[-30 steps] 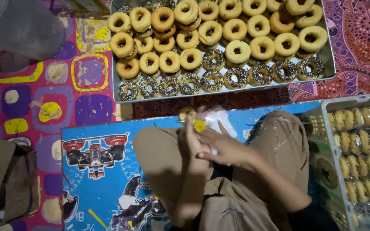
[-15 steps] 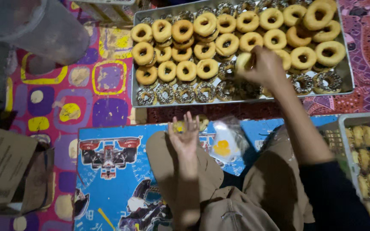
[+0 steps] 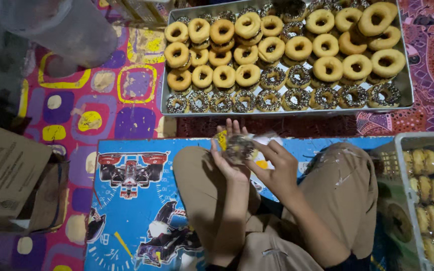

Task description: The person sits on a mat and repeatedly picks donuts from a metal tray, places them into small plastic bags, and then puts the bags into a white crate. The donuts include plain and chocolate-sprinkled varieties.

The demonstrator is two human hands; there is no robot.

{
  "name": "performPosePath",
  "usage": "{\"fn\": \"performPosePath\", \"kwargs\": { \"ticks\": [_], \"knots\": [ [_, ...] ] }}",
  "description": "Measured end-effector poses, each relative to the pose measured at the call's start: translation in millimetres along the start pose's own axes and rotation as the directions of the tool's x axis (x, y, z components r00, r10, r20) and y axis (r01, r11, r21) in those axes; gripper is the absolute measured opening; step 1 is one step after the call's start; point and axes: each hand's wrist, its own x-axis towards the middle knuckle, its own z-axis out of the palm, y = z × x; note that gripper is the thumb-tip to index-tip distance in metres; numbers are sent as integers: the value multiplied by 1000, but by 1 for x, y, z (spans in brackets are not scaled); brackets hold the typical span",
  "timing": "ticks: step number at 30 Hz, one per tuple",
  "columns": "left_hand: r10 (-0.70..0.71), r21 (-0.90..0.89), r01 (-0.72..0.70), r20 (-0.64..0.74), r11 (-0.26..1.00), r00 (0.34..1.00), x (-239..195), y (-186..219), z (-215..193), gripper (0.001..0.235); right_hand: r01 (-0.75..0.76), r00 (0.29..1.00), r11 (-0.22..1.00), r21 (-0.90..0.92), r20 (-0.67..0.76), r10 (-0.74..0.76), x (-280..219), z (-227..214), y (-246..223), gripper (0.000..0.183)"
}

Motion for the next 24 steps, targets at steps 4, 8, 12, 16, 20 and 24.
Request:
{"fn": "performPosePath", "kwargs": {
  "ticks": [4,8,12,16,20,24],
  "knots": [
    [81,174,-89,53,981,995,-1,10,30,44,159,986,978,-134,-24,-164,8,-10,-18,48],
    [207,351,-224,84,909,975,-8,17,55,52,148,988,987,66,35,-151,0,-13,-11,48],
    [221,347,-246,110,905,969,-18,14,78,66,136,990,984,115,-46,-131,-8,-10,-2,46],
    [45,238,-102,232,966,972,-37,8,94,80,137,987,986,99,-96,-128,-10,-5,-15,39],
    [-67,163,0,406,987,911,-58,-4,101,82,181,982,980,86,-75,-175,3,-6,-31,42],
    [-60,268,-44,369,962,927,-69,-3,108,72,357,932,932,-65,98,-350,15,-23,-34,34]
  ]
}}
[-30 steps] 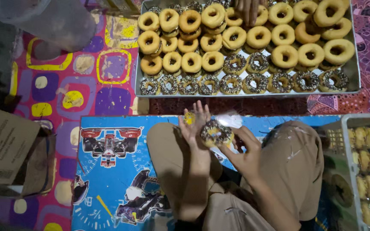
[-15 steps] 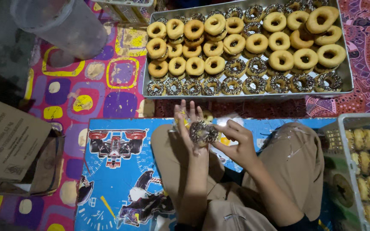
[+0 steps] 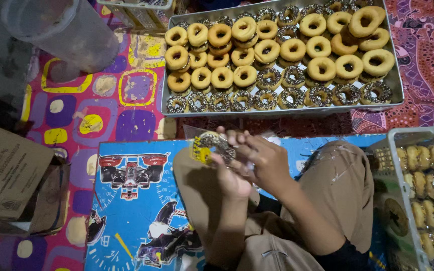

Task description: The person sits on a mat and repeatedly picks donuts from a metal tray, places them into small plastic bags, and then puts the bags into a white crate. The donuts include plain and chocolate-sprinkled varieties.

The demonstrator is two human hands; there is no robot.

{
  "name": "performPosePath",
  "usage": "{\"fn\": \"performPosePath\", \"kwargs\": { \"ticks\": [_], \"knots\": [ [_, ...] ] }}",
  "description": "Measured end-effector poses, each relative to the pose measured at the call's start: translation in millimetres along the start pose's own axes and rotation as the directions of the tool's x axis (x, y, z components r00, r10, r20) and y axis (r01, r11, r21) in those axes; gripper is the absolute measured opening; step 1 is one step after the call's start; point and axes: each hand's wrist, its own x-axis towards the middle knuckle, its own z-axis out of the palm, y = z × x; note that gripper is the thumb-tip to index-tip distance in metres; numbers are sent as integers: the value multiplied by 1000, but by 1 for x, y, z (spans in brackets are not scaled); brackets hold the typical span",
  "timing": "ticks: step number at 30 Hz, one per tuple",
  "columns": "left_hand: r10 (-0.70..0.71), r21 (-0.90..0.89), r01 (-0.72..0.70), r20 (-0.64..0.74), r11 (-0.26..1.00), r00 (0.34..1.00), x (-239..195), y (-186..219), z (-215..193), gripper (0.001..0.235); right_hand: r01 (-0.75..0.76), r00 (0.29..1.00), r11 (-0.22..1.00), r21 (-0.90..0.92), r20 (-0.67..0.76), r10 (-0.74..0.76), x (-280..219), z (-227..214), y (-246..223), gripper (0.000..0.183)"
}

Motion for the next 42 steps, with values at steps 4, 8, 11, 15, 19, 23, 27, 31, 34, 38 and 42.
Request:
{"fn": "performPosePath", "kwargs": {
  "ticks": [4,8,11,15,19,23,27,31,34,38,42],
  "knots": [
    [-164,-88,147,-230,985,959,3,16,-4,57,-83,996,994,70,-26,85,-5,-16,9,21],
    [-423,-21,451,-385,892,820,-6,9,-32,59,362,925,931,-44,-104,-365,-20,-14,25,20],
    [-229,249,459,-612,853,757,-14,2,-62,53,259,963,963,74,54,-263,-26,-7,37,18],
    [-193,755,366,-311,544,930,-41,15,-92,49,-352,883,864,360,433,180,-24,-6,42,20],
    [-524,801,484,-259,353,811,-56,24,-95,24,-494,820,820,288,468,329,-13,-16,31,24],
    [-547,845,515,-366,143,753,-49,29,-71,19,182,950,977,113,238,-204,6,-38,22,32],
    [-579,983,165,-91,76,810,-39,49,-35,21,262,894,957,126,340,-290,4,-47,19,37],
    [-604,963,67,-216,-259,767,-30,63,-3,26,298,874,952,62,384,-299,-15,-28,43,27],
    [-535,914,332,-407,-235,740,-23,75,13,37,64,935,990,-128,354,-15,-18,-22,91,16],
    [-416,955,297,-265,13,870,-13,87,23,39,-316,755,743,-590,319,573,-25,-48,130,18],
    [-401,968,250,-234,-11,886,-18,78,25,38,-245,965,967,66,109,237,-46,-44,73,30]
  ]
}}
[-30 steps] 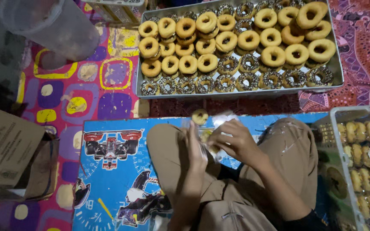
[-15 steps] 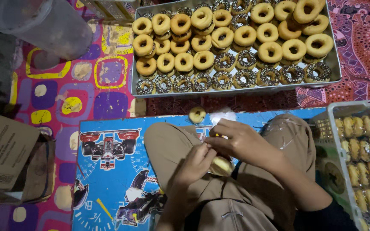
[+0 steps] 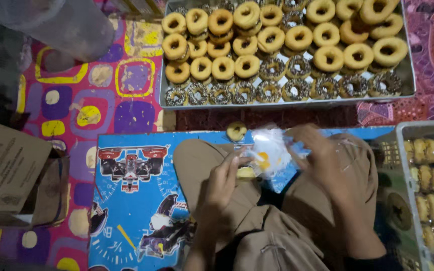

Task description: The person sits on a mat and repeatedly picks donuts from a metal tray, places them into small plastic bags, and then puts the bags into a white crate. The donuts include plain and chocolate-sprinkled varieties.

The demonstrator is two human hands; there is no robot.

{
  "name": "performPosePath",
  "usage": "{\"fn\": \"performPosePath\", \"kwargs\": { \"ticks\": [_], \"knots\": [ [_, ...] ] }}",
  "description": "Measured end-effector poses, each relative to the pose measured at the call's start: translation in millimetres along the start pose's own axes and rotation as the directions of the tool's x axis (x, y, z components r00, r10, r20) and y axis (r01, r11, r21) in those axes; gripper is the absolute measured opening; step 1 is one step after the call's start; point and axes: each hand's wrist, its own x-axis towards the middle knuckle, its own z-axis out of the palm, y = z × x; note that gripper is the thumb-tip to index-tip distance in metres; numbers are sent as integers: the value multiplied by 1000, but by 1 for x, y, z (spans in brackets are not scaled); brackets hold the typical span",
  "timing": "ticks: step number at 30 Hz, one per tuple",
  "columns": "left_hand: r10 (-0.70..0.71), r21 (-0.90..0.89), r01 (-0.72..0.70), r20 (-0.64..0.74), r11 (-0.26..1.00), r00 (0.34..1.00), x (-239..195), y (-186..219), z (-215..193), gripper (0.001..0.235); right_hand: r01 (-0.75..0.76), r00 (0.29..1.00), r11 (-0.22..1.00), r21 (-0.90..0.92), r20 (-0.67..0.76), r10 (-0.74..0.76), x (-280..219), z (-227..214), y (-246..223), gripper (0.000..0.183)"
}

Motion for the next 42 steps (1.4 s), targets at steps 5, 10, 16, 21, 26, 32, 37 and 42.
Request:
{"fn": "performPosePath", "kwargs": {
  "ticks": [5,10,16,21,26,32,37,42],
  "knots": [
    [63,257,-47,-55,965,996,0,-5,19,27,417,905,908,34,82,-418,20,23,-66,41],
    [160,360,-154,14,920,987,-3,0,20,17,533,837,845,39,119,-534,23,29,-52,41],
    [318,561,-264,1,785,948,-14,29,1,37,256,966,965,-55,54,-253,15,29,25,31],
    [-213,-137,200,-86,970,973,-6,27,-8,40,-378,905,808,-451,4,426,17,-43,49,23],
    [485,836,-268,3,479,875,-26,6,10,42,167,975,974,154,119,-187,-14,14,-40,40],
    [486,826,-335,85,454,870,-27,-24,18,39,477,872,876,76,82,-482,27,27,-67,38],
    [274,531,-263,61,805,960,-18,-22,18,9,522,843,853,20,144,-519,-3,57,-27,34],
    [468,752,-359,76,553,880,-25,8,6,45,-12,993,1000,-24,115,15,-7,59,87,28]
  ]
}}
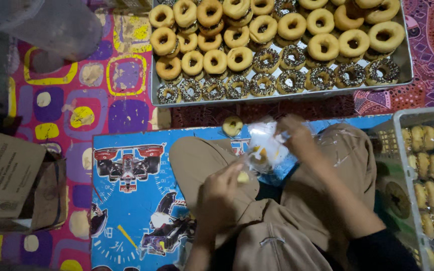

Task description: The person sits on a mat and repeatedly picks donuts from a metal tray, places them into small plastic bags, and then puts the bags into a white crate. The donuts include plain and chocolate-sprinkled varieties.

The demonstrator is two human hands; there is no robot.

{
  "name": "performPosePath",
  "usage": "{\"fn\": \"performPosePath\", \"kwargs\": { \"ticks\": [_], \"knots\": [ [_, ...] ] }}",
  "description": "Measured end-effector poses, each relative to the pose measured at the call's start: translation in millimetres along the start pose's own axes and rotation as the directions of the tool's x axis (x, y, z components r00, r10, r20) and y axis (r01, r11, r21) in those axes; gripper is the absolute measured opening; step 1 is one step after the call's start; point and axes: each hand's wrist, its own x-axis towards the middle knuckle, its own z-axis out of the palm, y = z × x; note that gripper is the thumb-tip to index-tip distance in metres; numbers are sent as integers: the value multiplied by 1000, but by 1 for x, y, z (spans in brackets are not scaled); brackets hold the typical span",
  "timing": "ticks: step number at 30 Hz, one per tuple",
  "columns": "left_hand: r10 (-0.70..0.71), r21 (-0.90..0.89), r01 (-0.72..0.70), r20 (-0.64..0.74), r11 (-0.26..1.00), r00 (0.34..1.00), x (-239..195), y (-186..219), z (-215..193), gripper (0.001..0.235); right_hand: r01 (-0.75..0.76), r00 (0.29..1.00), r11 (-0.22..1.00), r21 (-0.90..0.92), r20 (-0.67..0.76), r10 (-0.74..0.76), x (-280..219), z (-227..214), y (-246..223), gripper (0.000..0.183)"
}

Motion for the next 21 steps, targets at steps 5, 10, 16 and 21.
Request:
{"fn": "performPosePath", "kwargs": {
  "ticks": [5,10,16,21],
  "knots": [
    [-671,-675,572,151,466,726,21,-4,-16,45,-267,722,591,-761,248,646,-3,-52,32,54],
    [-469,-64,466,-196,882,861,24,31,8,54,34,993,973,227,105,-59,-12,70,-75,97],
    [-566,-109,556,-140,824,812,-4,8,2,47,-361,932,652,667,231,280,3,122,-101,75],
    [-719,-552,648,120,525,684,-5,-44,4,35,-331,942,500,801,255,217,-38,162,-106,33]
  ]
}}
